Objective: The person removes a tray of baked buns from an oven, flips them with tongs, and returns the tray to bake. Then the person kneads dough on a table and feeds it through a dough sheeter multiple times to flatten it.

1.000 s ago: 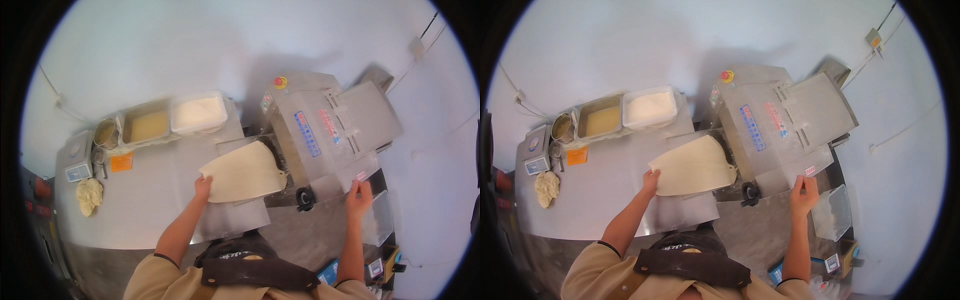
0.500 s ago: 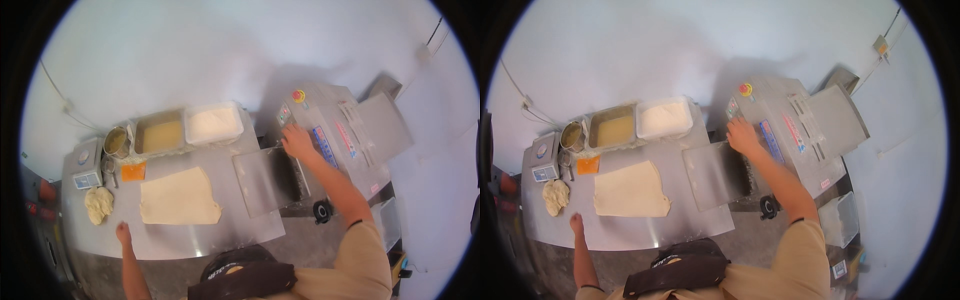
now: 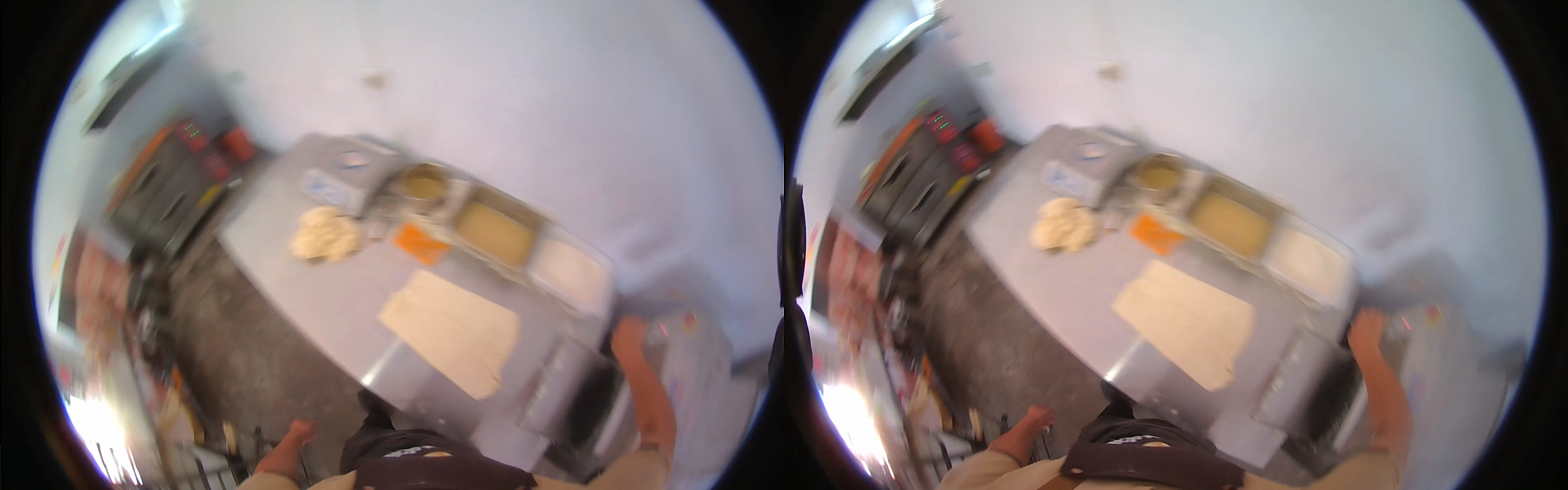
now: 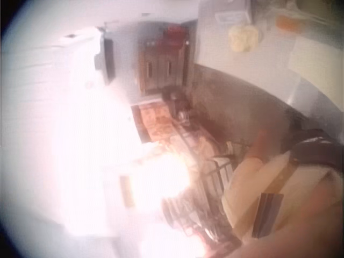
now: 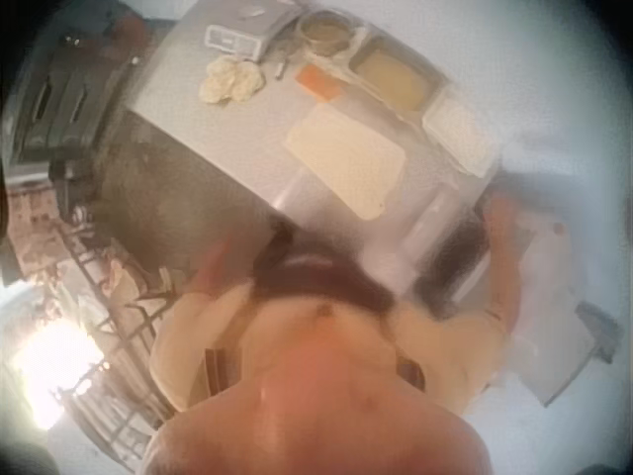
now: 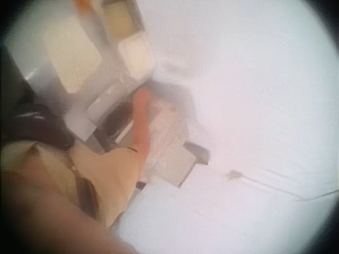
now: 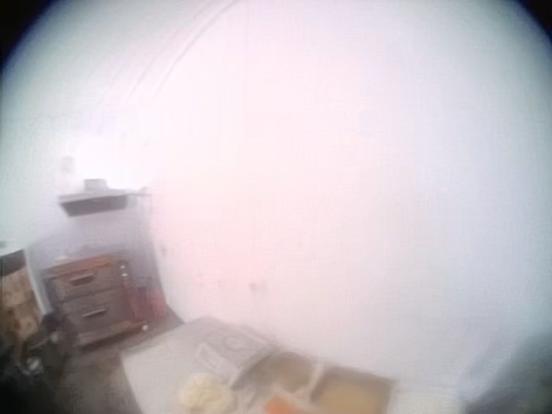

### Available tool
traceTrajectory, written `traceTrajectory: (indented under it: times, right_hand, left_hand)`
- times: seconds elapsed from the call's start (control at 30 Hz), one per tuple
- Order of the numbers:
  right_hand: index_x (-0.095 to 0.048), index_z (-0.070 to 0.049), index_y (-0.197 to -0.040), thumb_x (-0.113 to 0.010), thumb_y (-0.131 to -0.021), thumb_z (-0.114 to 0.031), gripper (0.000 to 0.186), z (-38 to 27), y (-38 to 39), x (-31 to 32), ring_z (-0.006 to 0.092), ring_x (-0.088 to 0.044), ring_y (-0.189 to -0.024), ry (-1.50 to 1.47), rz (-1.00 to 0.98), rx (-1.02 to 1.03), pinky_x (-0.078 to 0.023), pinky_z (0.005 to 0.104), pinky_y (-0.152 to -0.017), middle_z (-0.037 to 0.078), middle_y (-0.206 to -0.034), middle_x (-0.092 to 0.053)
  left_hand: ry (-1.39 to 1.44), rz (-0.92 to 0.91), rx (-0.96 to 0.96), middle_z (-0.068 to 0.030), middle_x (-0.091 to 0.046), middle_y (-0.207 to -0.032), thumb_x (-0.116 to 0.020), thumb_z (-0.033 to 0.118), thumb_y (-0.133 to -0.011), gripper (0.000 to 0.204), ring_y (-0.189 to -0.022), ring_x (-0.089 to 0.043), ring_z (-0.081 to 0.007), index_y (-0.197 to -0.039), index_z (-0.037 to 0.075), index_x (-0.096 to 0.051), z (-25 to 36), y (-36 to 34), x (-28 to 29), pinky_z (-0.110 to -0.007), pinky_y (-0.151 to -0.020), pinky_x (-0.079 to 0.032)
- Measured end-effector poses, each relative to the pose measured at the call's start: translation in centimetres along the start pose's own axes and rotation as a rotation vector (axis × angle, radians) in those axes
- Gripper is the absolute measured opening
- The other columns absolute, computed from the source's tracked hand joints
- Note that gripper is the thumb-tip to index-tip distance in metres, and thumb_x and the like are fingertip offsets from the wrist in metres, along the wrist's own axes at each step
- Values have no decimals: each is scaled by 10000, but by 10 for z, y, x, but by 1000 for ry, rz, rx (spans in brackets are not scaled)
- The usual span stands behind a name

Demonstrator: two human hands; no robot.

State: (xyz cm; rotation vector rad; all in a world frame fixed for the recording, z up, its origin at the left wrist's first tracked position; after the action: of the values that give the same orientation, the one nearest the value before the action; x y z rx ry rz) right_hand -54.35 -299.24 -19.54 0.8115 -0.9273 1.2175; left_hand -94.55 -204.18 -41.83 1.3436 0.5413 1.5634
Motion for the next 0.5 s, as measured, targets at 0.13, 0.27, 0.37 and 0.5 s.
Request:
traceTrajectory:
  times: [0.13,0.27,0.37,0.5]
  right_hand:
    - [-714,-35,-1197,-756,-928,-404,458,-154,56,-60,406,-737,-1060,-223,-97,255,-540,568,-953,193,-1132,-765]
    - [-777,-87,-1202,-697,-958,-550,530,-324,163,-74,398,-755,-1143,-319,-445,472,-572,564,-998,183,-1176,-799]
    - [-785,-72,-1126,-700,-945,-538,507,-454,227,-51,395,-767,-1097,-338,-517,530,-588,550,-934,181,-1092,-806]
    - [-789,-87,-1142,-700,-949,-545,505,-615,251,39,388,-767,-1108,-401,-557,626,-590,543,-944,167,-1109,-808]
  left_hand:
    - [137,-9,148,-83,-745,-795,-734,312,-1004,274,-594,-664,-199,-892,65,-771,-33,-33,15,-393,-550,-536]
    - [60,66,-154,-71,-802,-909,-755,392,-988,354,-769,-746,-192,-1035,48,-822,13,-81,49,-356,-720,-603]
    - [183,76,-273,-90,-829,-940,-753,423,-959,388,-857,-790,-201,-1102,73,-840,43,-120,86,-379,-812,-627]
    - [342,79,-314,-88,-845,-984,-761,442,-933,403,-910,-810,-196,-1133,103,-849,12,-170,166,-382,-890,-632]
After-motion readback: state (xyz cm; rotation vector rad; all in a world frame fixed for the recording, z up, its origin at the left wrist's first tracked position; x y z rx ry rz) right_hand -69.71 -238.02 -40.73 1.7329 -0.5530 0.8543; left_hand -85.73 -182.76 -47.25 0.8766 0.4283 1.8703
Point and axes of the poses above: each hand's wrist, its own y-axis away from the middle knuckle, its own x-axis out of the back of the hand, z = x × y, the point moved 8 cm from there along -y, towards the middle knuckle
